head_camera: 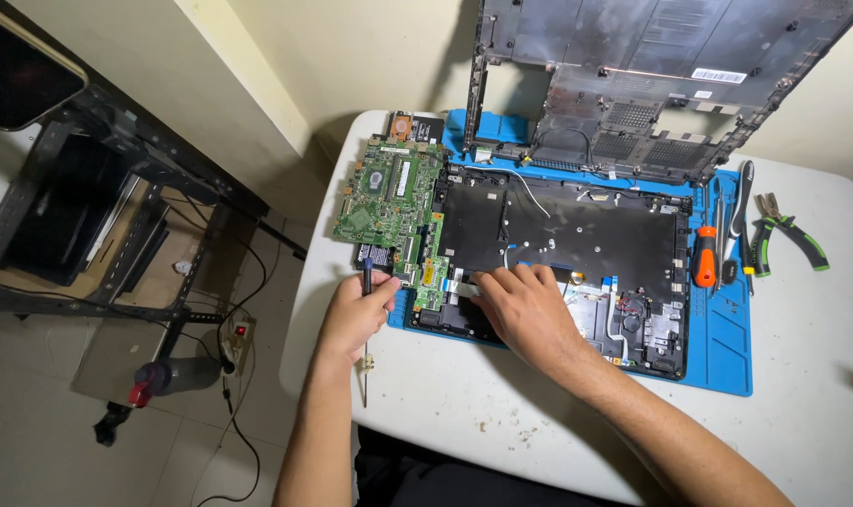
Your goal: The person disassembles a laptop by disconnecting ribbon cables and wires, then uses a screwdriver to remove screws securing the motherboard. The motherboard is lifted out and placed on the table, followed by the removal of additional screws from the laptop chassis.
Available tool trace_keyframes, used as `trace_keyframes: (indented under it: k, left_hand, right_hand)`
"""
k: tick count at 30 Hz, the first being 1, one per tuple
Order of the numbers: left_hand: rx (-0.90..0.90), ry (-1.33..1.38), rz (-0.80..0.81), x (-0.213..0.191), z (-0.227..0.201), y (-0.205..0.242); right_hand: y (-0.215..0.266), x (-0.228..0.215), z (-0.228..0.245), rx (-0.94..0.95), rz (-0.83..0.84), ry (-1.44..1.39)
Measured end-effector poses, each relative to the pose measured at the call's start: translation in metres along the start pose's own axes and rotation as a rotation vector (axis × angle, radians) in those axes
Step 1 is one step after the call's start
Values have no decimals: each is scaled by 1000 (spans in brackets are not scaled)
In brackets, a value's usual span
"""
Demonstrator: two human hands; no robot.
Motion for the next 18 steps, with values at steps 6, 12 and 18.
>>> trace_keyframes:
  k: [6,12,18]
  left_hand:
    - [8,-34,-56,-4,-3,3]
    - [58,-357,-28,-8,-38,34]
    - [130,255,334,24,-88,57]
  right_hand:
    - [0,5,-1,-11,42,-14]
    - [-3,2,-3,5,116,-62]
    - [-13,-6,-2,56,141,-164]
Point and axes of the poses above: each hand's wrist, its own y-axis away from the middle knuckle, its own x-axis out of the palm, z = x × y, the point moved 10 cm from there along -y, towards the middle knuckle, and after that the axes turned 15 degrees about y, right-handed, at the moved point
